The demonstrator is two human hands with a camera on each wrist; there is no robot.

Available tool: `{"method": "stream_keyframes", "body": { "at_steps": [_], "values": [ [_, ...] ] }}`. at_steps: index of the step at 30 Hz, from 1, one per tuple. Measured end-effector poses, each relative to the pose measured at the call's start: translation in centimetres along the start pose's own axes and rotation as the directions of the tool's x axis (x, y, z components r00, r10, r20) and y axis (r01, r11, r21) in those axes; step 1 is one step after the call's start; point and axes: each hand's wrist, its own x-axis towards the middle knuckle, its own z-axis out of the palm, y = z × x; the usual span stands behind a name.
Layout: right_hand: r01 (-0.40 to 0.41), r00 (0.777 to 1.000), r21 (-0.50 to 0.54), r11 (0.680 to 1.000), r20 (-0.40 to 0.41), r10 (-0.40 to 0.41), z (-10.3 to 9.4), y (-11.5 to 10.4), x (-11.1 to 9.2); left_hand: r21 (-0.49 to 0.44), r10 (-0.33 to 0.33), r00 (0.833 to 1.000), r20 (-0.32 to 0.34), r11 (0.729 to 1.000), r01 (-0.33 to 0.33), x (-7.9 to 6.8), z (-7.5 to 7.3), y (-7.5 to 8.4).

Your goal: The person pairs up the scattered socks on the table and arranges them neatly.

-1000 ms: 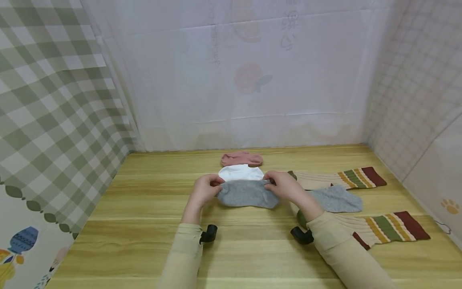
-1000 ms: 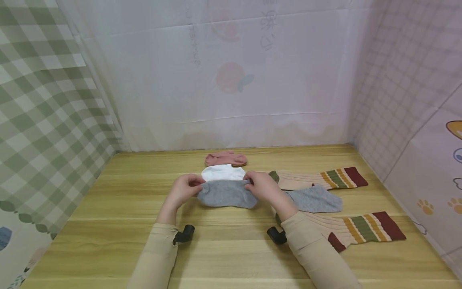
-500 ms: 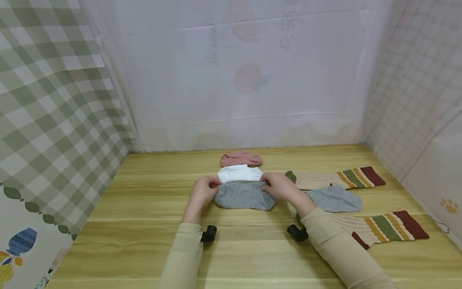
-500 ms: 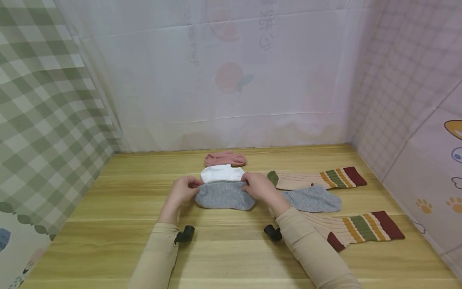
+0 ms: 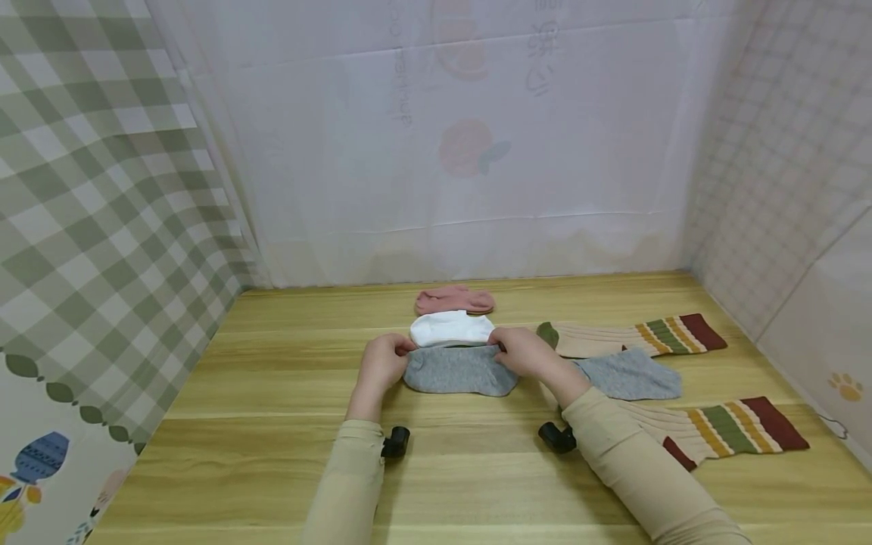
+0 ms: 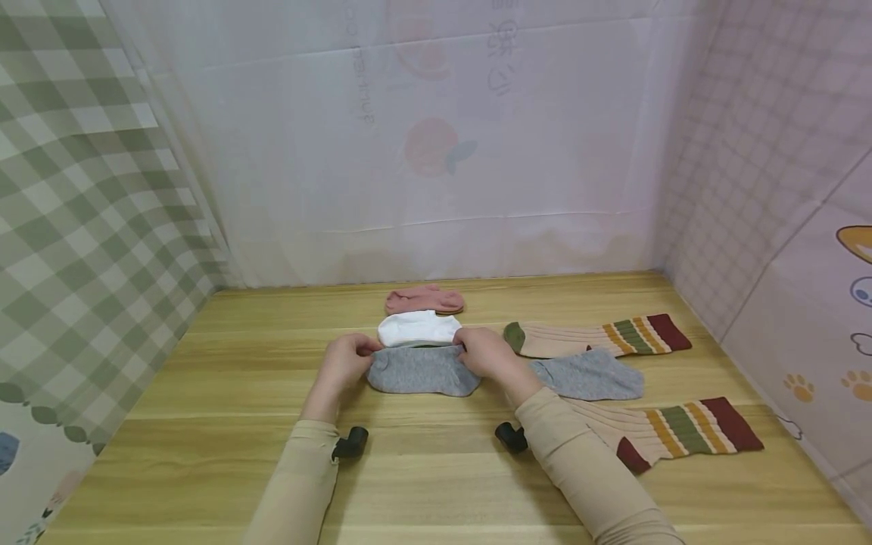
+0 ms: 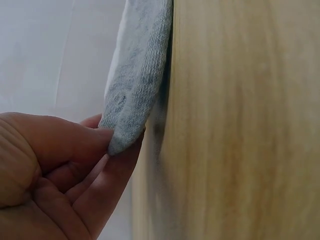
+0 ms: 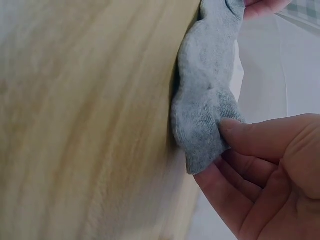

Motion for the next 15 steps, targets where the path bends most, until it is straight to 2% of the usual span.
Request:
{"method": "stream_keyframes", "body": {
  "at_steps": [15],
  "values": [
    [-0.029, 1.000, -0.003, 1.000, 0.000, 0.029, 0.20, 0.25, 0.20, 0.018, -0.005, 1.000, 0.003, 1.000, 0.005, 0.05, 0.14, -0.05]
  ]
}}
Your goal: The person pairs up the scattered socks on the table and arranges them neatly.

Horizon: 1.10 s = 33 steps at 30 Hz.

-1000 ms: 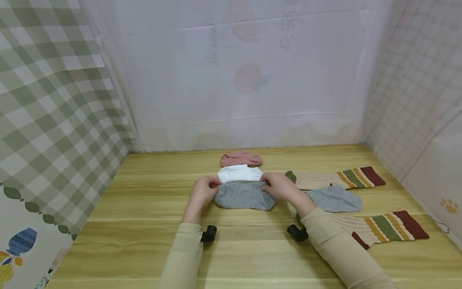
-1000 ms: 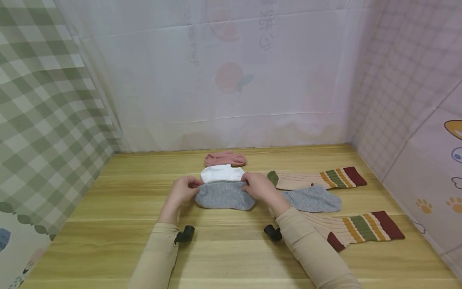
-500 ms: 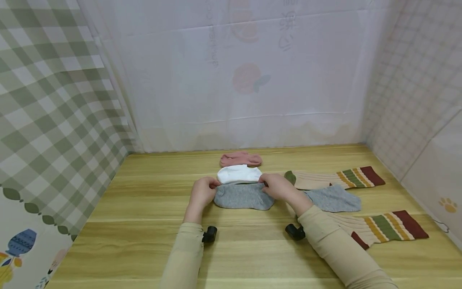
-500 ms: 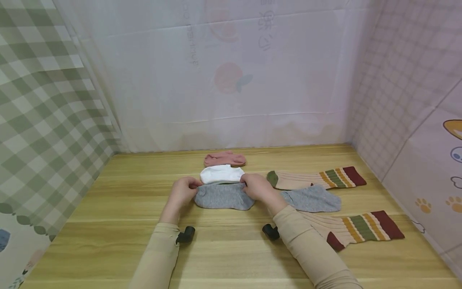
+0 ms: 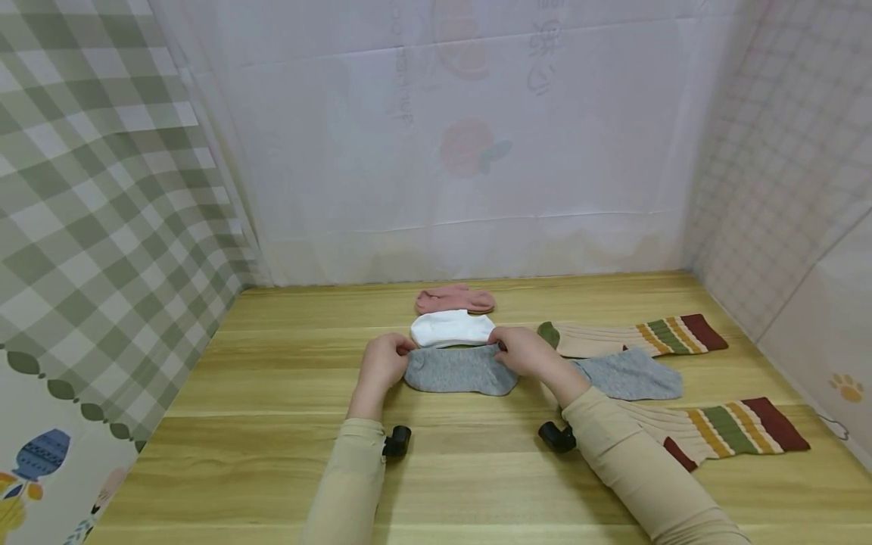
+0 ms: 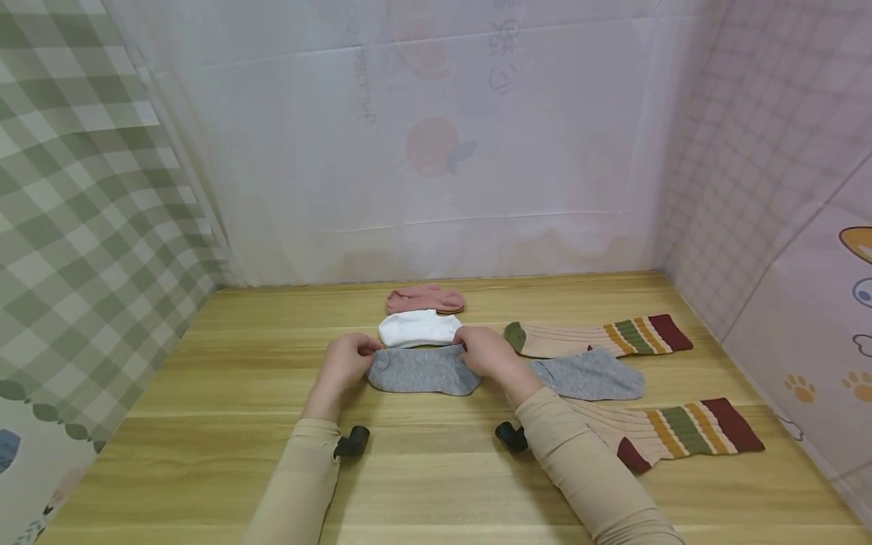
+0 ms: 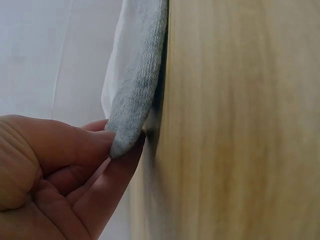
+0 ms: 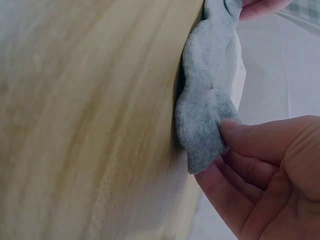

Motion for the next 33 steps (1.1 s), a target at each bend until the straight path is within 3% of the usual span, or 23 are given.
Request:
{"method": "stream_keyframes", "body": {
  "at_steps": [15, 23, 33],
  "values": [
    [-0.045, 0.998, 0.046, 0.998, -0.048, 0.047, -0.9, 0.7, -0.9, 0.017, 0.006, 1.000, 0.018, 1.000, -0.007, -0.1, -0.6, 0.1],
    [-0.027, 0.997, 0.068, 0.997, -0.068, 0.032, -1.5, 1.1, -1.9, 0.053, -0.010, 1.000, 0.023, 0.999, 0.009, -0.3, -1.1, 0.5],
    [-0.016, 0.998, 0.071, 0.997, -0.066, 0.021, -2.0, 1.3, -2.9, 0.088, 0.019, 0.999, 0.031, 0.996, -0.022, -0.7, -1.2, 1.3]
  ]
}}
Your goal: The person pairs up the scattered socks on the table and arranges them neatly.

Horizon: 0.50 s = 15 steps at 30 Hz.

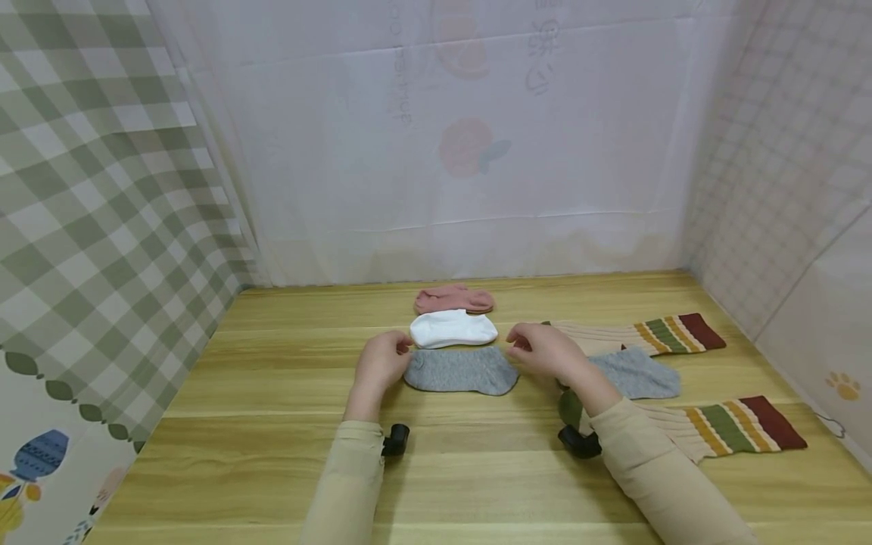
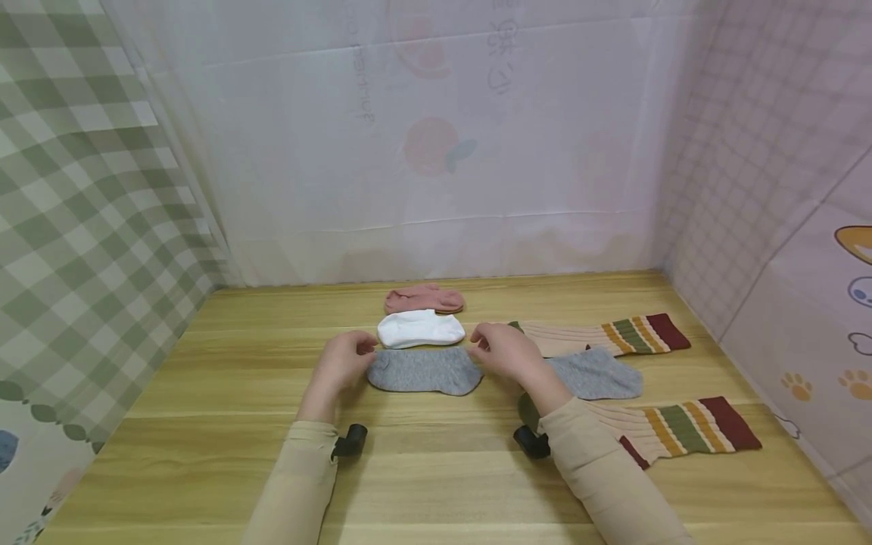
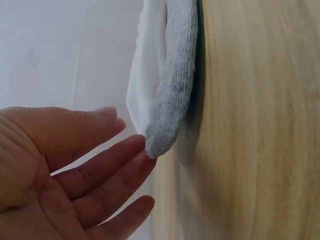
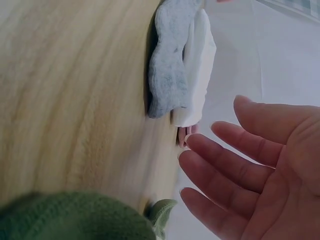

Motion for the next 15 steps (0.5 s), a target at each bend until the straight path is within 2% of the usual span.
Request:
{"method": "stream_keyframes", "body": {
  "at_steps": [8, 15],
  "values": [
    [-0.015, 1.000, 0.012, 1.000, 0.003, 0.015, -0.3, -0.2, -1.0, 0.038, 0.078, 0.997, -0.014, 0.996, -0.078, -0.5, 0.4, 1.3],
    [0.001, 1.000, 0.001, 1.000, -0.012, -0.001, -0.5, 0.0, -1.7, 0.112, 0.127, 0.992, -0.015, 0.986, -0.125, -0.8, 1.3, 2.8]
  ]
}}
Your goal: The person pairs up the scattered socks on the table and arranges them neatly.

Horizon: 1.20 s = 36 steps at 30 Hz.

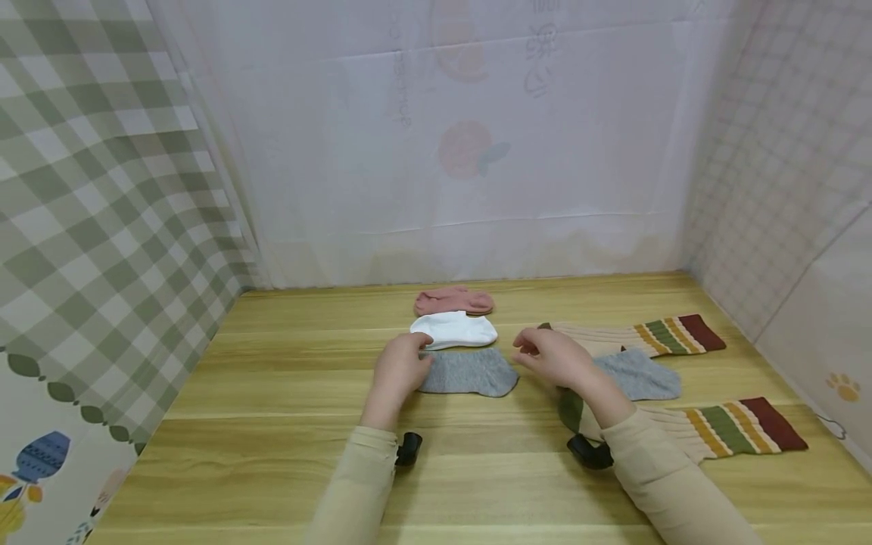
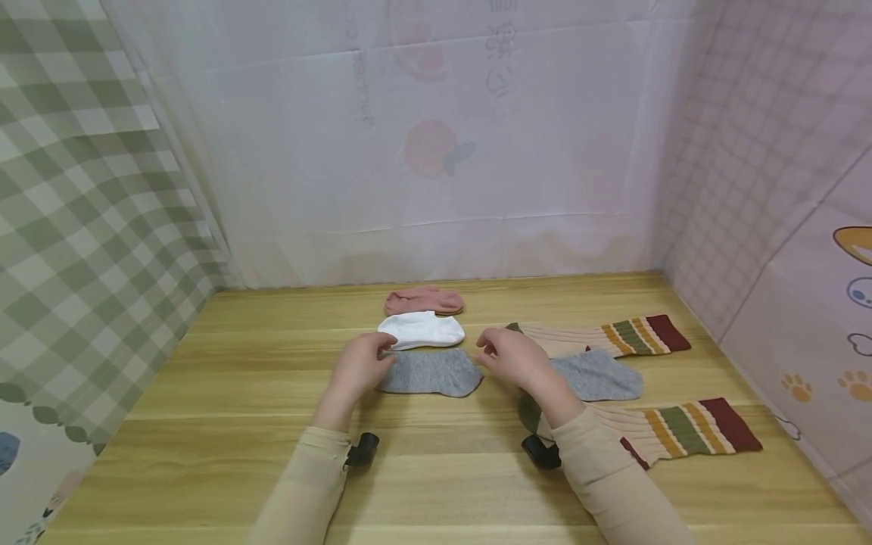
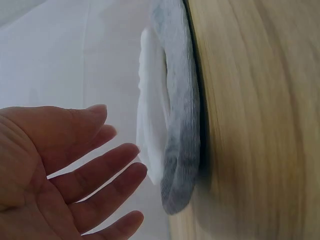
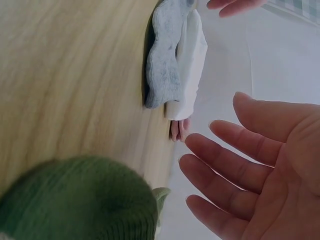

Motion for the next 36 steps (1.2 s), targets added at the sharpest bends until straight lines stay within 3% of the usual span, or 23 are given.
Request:
{"method": "stream_keyframes", "body": {
  "at_steps": [7, 12, 18, 30, 36],
  "values": [
    [0.021, 0.999, -0.002, 1.000, -0.033, -0.021, -0.2, 0.3, -0.9, 0.099, 0.113, 0.993, -0.030, 0.989, -0.109, -0.3, 1.0, 1.8],
    [0.024, 0.998, 0.003, 1.000, -0.054, -0.024, -0.4, 0.4, -1.6, 0.188, 0.226, 0.973, -0.056, 0.959, -0.212, -0.5, 1.8, 2.7],
    [0.028, 0.997, 0.002, 1.000, -0.070, -0.028, -0.6, 0.8, -2.5, 0.274, 0.325, 0.945, -0.042, 0.913, -0.302, -0.5, 2.4, 3.7],
    [-0.001, 0.988, 0.034, 0.999, -0.154, 0.006, -1.5, 2.0, -4.7, 0.268, 0.345, 0.938, 0.039, 0.901, -0.342, -0.6, 3.8, 6.3],
    [-0.035, 0.983, 0.026, 0.999, -0.178, 0.039, -2.7, 3.2, -5.6, 0.270, 0.385, 0.922, 0.048, 0.883, -0.383, -0.4, 4.7, 7.3]
  ]
}}
